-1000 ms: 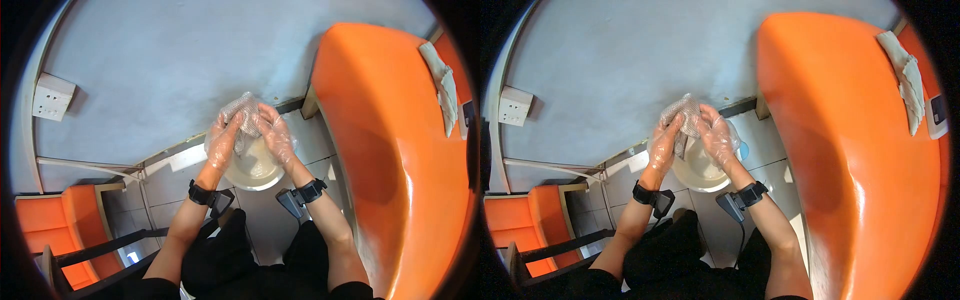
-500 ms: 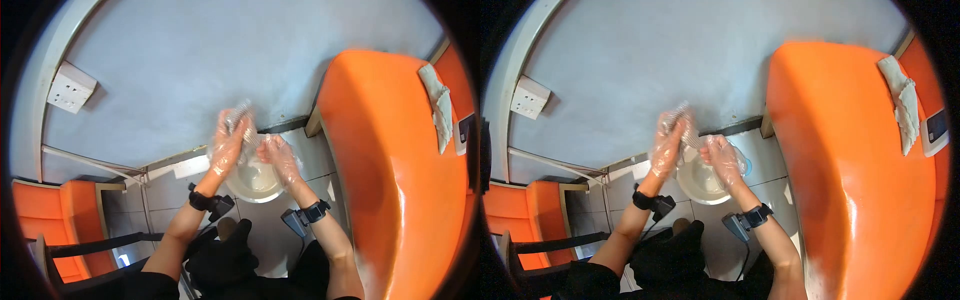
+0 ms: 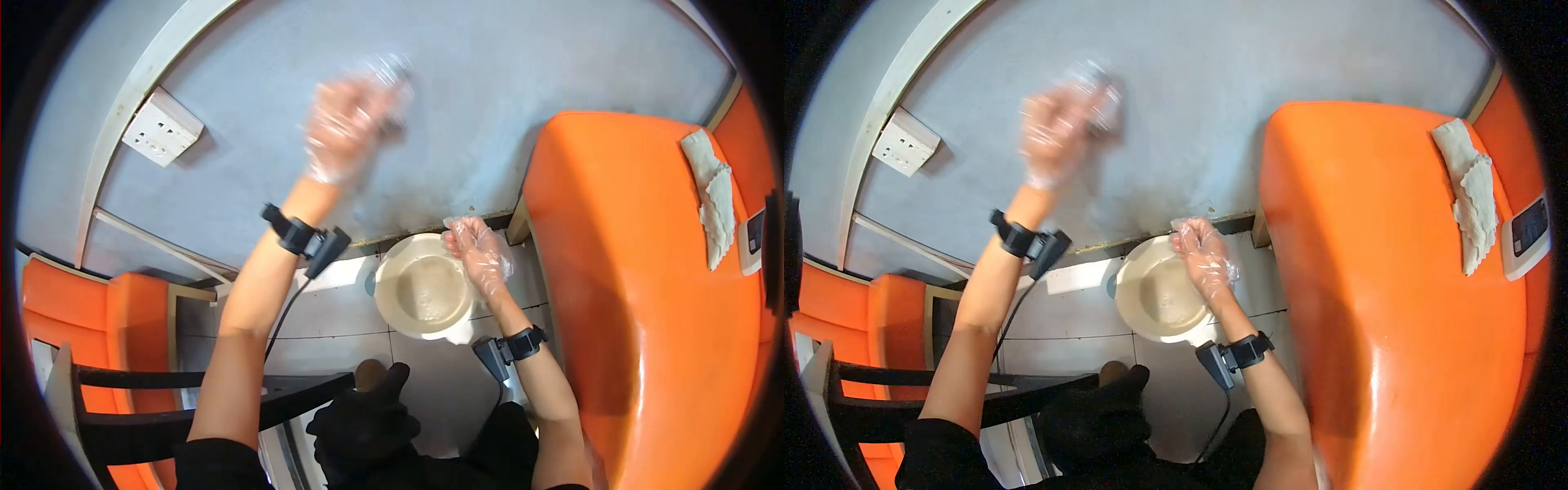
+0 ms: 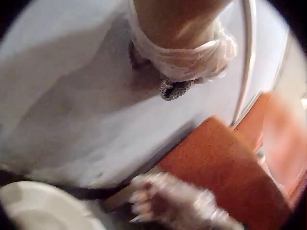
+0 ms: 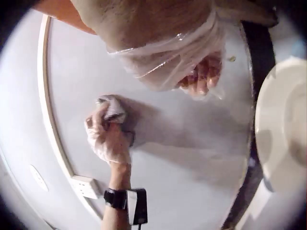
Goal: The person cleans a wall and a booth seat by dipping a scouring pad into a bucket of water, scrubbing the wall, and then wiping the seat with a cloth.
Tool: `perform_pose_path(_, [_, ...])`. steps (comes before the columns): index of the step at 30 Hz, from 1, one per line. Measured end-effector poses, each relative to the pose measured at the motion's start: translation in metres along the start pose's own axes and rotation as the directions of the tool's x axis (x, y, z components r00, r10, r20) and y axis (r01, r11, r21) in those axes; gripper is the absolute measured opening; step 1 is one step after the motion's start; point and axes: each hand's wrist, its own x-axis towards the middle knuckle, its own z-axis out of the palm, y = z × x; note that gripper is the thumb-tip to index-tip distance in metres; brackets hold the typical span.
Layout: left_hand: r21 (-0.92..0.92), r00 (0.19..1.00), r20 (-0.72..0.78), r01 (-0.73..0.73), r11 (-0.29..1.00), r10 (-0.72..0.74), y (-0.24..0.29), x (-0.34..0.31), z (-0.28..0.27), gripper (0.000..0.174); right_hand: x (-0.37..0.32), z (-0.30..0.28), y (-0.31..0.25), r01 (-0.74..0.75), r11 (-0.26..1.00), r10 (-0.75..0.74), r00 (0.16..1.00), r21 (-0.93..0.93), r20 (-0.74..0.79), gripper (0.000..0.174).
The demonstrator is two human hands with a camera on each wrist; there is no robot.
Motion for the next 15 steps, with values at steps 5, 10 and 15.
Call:
perform_pose_path(5, [-0.227,0.852,0.519,0.054,0.972,0.074,0.047,-0.104,0.041,0.033,-0.006,-0.039,0.023,0.091,0.487,-0.221,0.975,-0.869,-0.022,0.028])
perform_pose_path(10, [-0.82,0.712,0.366,0.551,0.153,-0.6,0.022,-0.039,0.018,0.039,-0.019,-0.064,0.058,-0.069,0.189,-0.186,0.977,-0.98,-0.105,0.043])
perform_pose_path(15, [0.087,0.971,-0.206,0.14,0.986,-0.119,0.007,0.081,-0.033,0.052,-0.016,-0.064,0.068,-0.302,0.191,0.322,0.918,-0.934,-0.231,0.069])
